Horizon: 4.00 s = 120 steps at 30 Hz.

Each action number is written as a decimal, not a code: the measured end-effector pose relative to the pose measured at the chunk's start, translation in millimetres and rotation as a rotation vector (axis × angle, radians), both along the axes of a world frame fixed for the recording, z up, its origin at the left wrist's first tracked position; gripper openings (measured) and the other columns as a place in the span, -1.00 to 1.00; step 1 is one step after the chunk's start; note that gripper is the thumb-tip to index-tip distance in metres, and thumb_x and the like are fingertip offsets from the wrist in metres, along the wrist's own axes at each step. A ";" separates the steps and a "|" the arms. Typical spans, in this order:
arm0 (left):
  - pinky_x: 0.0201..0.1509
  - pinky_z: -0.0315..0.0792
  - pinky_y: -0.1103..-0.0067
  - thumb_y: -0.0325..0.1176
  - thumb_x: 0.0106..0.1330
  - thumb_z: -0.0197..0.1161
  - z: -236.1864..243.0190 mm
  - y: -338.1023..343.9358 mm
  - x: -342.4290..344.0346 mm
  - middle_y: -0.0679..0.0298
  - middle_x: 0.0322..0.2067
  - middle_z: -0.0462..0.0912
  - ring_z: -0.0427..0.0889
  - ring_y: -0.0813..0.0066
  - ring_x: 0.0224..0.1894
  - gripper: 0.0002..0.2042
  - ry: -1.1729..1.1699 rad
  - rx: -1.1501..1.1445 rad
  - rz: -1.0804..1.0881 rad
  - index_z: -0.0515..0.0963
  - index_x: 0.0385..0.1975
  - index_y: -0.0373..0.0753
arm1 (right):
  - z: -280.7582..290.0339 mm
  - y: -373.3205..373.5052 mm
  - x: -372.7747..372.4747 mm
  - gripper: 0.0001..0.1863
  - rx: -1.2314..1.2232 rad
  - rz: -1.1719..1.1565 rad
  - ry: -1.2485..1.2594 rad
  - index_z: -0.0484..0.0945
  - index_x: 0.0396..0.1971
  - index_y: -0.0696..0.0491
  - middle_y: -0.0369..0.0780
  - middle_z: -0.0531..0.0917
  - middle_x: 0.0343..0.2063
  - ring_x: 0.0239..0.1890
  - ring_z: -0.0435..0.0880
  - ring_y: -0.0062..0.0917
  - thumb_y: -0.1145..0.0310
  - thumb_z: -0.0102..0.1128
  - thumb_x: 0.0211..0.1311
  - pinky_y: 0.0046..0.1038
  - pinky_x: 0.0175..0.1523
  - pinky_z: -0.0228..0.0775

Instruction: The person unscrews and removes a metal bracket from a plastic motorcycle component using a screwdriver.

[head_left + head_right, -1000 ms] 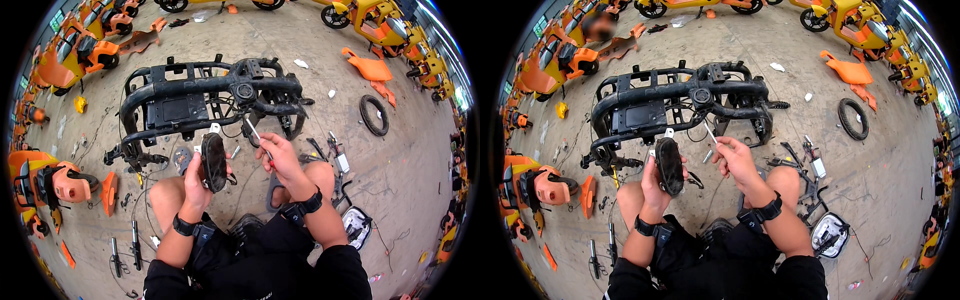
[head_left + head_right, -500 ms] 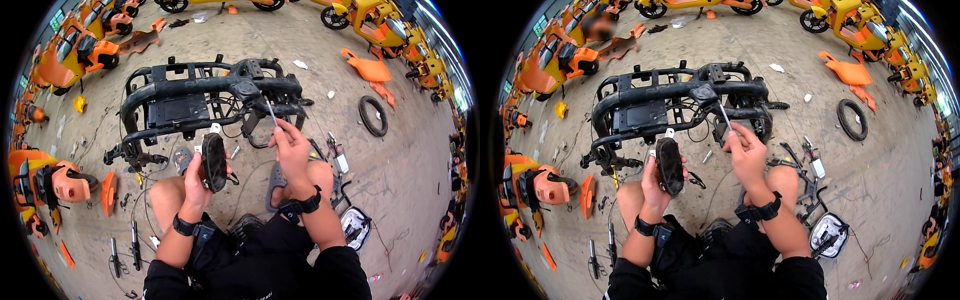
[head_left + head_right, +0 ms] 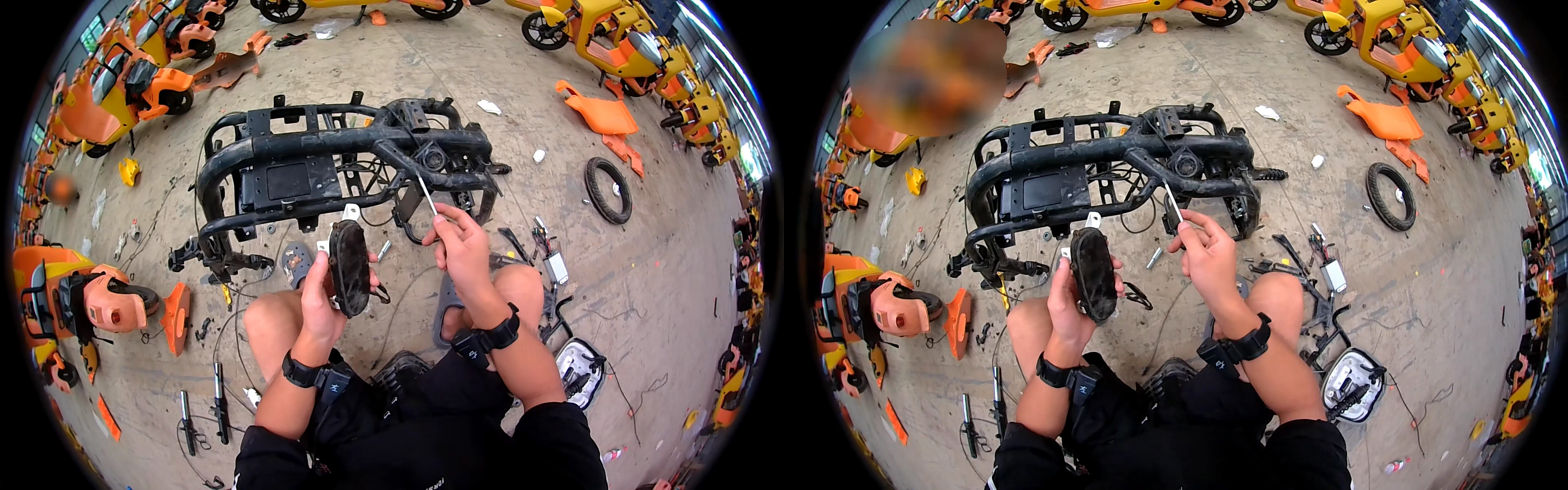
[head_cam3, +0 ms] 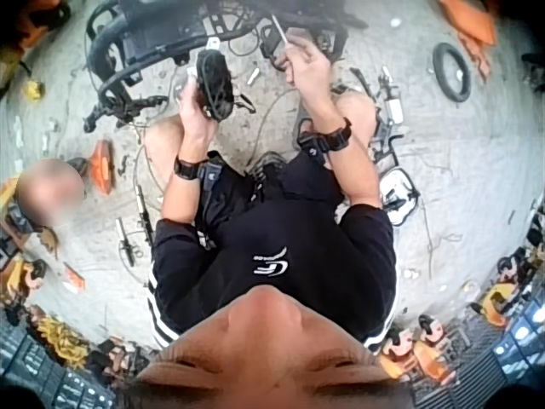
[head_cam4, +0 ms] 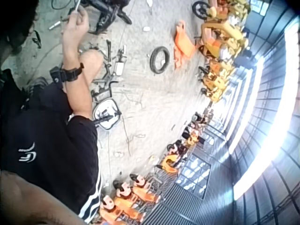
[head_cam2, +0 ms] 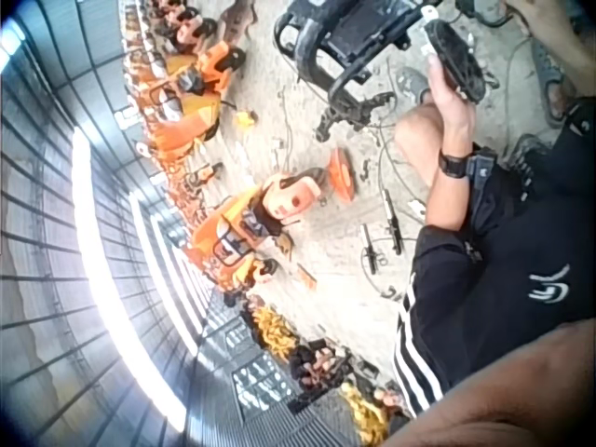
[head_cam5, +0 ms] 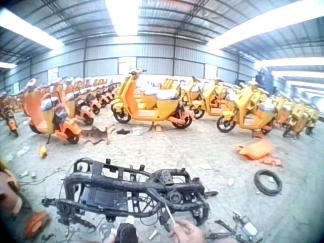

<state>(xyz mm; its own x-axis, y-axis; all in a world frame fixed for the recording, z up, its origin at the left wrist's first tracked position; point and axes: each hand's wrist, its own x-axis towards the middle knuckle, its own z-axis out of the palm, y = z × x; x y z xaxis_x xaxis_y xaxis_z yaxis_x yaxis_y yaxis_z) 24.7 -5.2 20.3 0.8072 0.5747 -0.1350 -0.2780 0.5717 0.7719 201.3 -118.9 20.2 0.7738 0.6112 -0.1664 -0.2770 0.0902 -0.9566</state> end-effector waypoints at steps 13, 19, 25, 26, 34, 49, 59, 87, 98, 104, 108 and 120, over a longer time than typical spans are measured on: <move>-0.14 0.50 0.52 0.08 0.47 -0.28 -9.5 4.2 0.7 0.10 -0.13 0.61 0.63 0.41 -0.26 -0.40 0.051 -0.038 -0.026 0.44 0.05 -0.39 | 1.3 -6.9 -14.8 -0.69 -0.027 0.059 -0.336 0.55 0.02 0.19 -0.36 0.56 -0.49 -0.53 0.43 -0.82 0.50 0.14 0.29 -0.76 -0.45 0.21; -0.15 0.50 0.54 0.08 0.45 -0.23 -12.5 5.8 -6.1 0.05 -0.12 0.60 0.63 0.40 -0.27 -0.40 0.002 -0.012 -0.082 0.39 0.12 -0.38 | -1.8 -1.5 -25.3 -0.72 -0.102 0.085 -0.251 0.56 0.00 0.20 -0.39 0.55 -0.42 -0.44 0.43 -0.84 0.49 0.12 0.32 -0.78 -0.35 0.24; -0.14 0.55 0.57 -0.01 0.46 -0.15 -12.5 10.6 -24.8 0.01 -0.13 0.62 0.67 0.40 -0.27 -0.44 -0.154 0.023 -0.230 0.41 0.09 -0.48 | -2.0 16.1 -33.8 -0.68 -0.074 0.090 -0.342 0.55 0.06 0.14 -0.41 0.53 -0.45 -0.50 0.36 -0.84 0.46 0.11 0.34 -0.75 -0.43 0.18; -0.14 0.54 0.57 -0.01 0.45 -0.14 -12.4 11.9 -26.8 0.00 -0.13 0.62 0.67 0.40 -0.27 -0.43 -0.168 0.059 -0.264 0.41 0.09 -0.49 | 0.1 18.8 -38.4 -0.68 -0.062 0.074 -0.387 0.55 0.07 0.13 -0.42 0.53 -0.45 -0.51 0.36 -0.85 0.46 0.11 0.34 -0.74 -0.44 0.18; -0.13 0.49 0.54 -0.04 0.37 0.03 -4.1 16.7 -38.4 0.01 -0.15 0.62 0.62 0.39 -0.27 -0.46 -0.178 0.093 -0.547 0.44 0.06 -0.47 | -28.2 13.3 -47.8 -0.75 -0.324 0.524 -0.672 0.57 -0.11 0.11 -0.06 0.59 -0.58 -0.54 0.62 -0.31 0.31 -0.02 0.39 -0.39 -0.42 0.36; -0.12 0.48 0.55 -0.09 0.38 0.04 7.1 16.4 -40.8 0.03 -0.14 0.61 0.61 0.40 -0.28 -0.47 -0.162 0.078 -0.621 0.40 0.12 -0.47 | -15.2 12.4 -50.9 -0.67 0.067 0.054 -0.604 0.46 0.04 0.13 -0.11 0.52 -0.62 -0.60 0.42 -0.54 0.25 -0.03 0.42 -0.38 -0.44 0.31; -0.11 0.49 0.49 -0.03 0.33 0.06 7.4 16.0 -37.1 -0.11 -0.16 0.61 0.63 0.32 -0.28 -0.41 -0.131 0.095 -0.613 0.40 0.10 -0.51 | -18.8 13.7 -45.5 -0.65 -0.373 0.475 -0.507 0.62 -0.17 0.14 -0.18 0.45 -0.74 -0.66 0.44 -0.55 0.17 -0.02 0.43 -0.42 -0.50 0.24; -0.17 0.55 0.48 0.08 0.42 -0.16 -4.2 17.0 -33.2 -0.04 -0.10 0.59 0.66 0.30 -0.27 -0.40 -0.216 -0.254 -0.348 0.35 0.17 -0.38 | -19.7 9.3 -40.0 -0.72 -0.426 0.357 -0.598 0.61 -0.13 0.14 -0.17 0.52 -0.66 -0.60 0.47 -0.56 0.28 0.12 0.32 -0.49 -0.44 0.31; -0.20 0.57 0.44 0.04 0.47 -0.23 -0.5 19.1 -23.5 0.02 -0.14 0.60 0.65 0.28 -0.29 -0.45 -0.252 -0.312 -0.173 0.41 0.08 -0.36 | -1.6 -13.2 -42.2 -0.78 0.102 -0.039 -0.431 0.46 -0.06 0.17 -0.34 0.52 -0.50 -0.49 0.44 -0.75 0.52 0.11 0.31 -0.74 -0.37 0.27; -0.07 0.52 0.49 0.04 0.35 -0.02 -16.0 17.3 -19.4 0.09 -0.05 0.56 0.61 0.38 -0.16 -0.40 -0.107 -0.083 -0.128 0.31 0.20 -0.36 | 2.1 -31.0 -37.5 -0.78 0.116 0.023 -0.423 0.54 -0.13 0.19 -0.32 0.57 -0.48 -0.50 0.45 -0.76 0.54 0.24 0.22 -0.75 -0.40 0.26; -0.07 0.50 0.53 -0.05 0.30 0.09 -8.0 12.9 -16.5 0.09 -0.05 0.55 0.59 0.43 -0.15 -0.38 -0.003 0.019 -0.062 0.25 0.22 -0.41 | 5.5 -35.1 -34.4 -0.83 -0.027 0.082 -0.578 0.65 -0.26 0.18 -0.34 0.59 -0.49 -0.52 0.43 -0.77 0.58 0.32 0.11 -0.74 -0.40 0.23; -0.07 0.48 0.54 -0.05 0.26 0.13 -8.9 8.4 -11.6 0.08 -0.10 0.56 0.57 0.41 -0.16 -0.42 0.019 0.025 -0.057 0.34 0.10 -0.43 | 17.7 -33.1 -35.2 -0.84 -0.038 0.108 -0.609 0.67 -0.31 0.20 -0.26 0.66 -0.49 -0.51 0.54 -0.71 0.60 0.34 0.05 -0.70 -0.38 0.34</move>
